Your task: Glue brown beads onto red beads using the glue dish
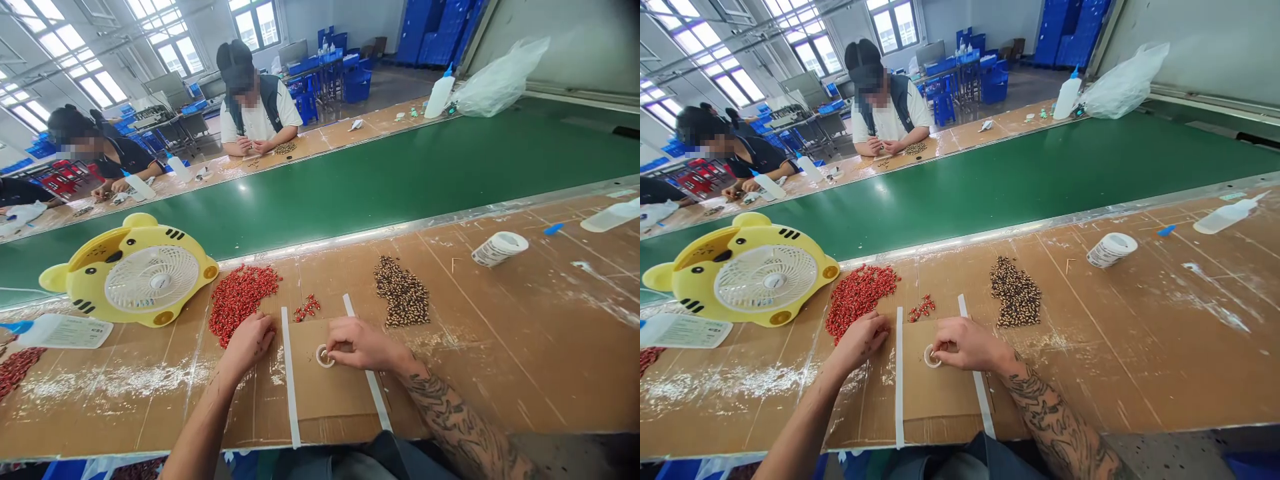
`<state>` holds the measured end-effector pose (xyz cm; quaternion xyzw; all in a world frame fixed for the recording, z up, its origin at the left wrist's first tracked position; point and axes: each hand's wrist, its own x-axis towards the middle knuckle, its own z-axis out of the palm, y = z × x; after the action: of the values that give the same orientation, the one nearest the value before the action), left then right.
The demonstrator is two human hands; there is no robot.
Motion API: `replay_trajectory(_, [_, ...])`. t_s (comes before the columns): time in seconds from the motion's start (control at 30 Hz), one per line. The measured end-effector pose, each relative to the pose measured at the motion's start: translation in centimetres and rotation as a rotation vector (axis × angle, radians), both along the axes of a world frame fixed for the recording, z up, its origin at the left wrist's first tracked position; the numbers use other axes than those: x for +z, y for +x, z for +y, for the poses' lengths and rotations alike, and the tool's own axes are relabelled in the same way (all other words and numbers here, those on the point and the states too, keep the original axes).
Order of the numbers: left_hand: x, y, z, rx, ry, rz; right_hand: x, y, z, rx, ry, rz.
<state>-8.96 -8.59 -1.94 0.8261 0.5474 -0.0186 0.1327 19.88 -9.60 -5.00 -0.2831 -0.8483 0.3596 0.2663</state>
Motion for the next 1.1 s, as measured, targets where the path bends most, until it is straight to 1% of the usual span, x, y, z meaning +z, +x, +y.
replay_trajectory(0.1, [0.1,0.1,0.6,-0.064,-0.018,-0.029,0.2,0.1,0.0,0.032,0.107,-0.067])
replay_trajectory(0.2, [0.5,0.1,0.7,-0.118,0.013,-0.071,0.1,-0.1,-0.1,0.01,0.208,-0.105])
replay_trajectory(0.27, [0.6,0.2,0.5,-0.129,0.031,-0.159,0.0,-0.3,-0.1,-0.025,0.249,-0.122])
replay_trajectory(0.3, [0.5,0.4,0.4,-0.113,0.029,-0.227,-0.1,-0.4,-0.2,-0.033,0.257,-0.126])
replay_trajectory(0.4, [-0.3,1.7,-0.5,0.024,-0.052,-0.5,-0.3,-0.6,-0.2,-0.002,0.242,-0.098])
replay_trajectory(0.53, [-2.4,4.5,-1.7,0.238,-0.215,-0.932,-0.7,-0.6,-0.1,-0.028,0.242,-0.075])
replay_trajectory(0.63, [-3.5,6.0,-2.0,0.306,-0.256,-1.148,-0.9,-0.5,-0.1,-0.033,0.245,-0.092])
replay_trajectory(0.73, [-4.2,6.3,-2.0,0.303,-0.261,-1.213,-0.8,-0.6,-0.1,-0.031,0.218,-0.086])
replay_trajectory(0.83, [-4.7,6.0,-2.1,0.336,-0.266,-1.244,-0.6,-0.6,-0.2,-0.007,0.185,-0.069])
replay_trajectory(0.93, [-4.8,5.9,-2.2,0.361,-0.268,-1.293,-0.4,-0.3,-0.1,-0.025,0.104,0.0])
replay_trajectory(1.0, [-4.7,6.1,-2.1,0.371,-0.277,-1.318,-0.4,-0.1,0.0,-0.117,0.039,0.109])
replay_trajectory(1.1, [-4.5,6.3,-2.0,0.398,-0.308,-1.337,-0.7,-0.2,-0.1,-0.312,-0.022,0.343])
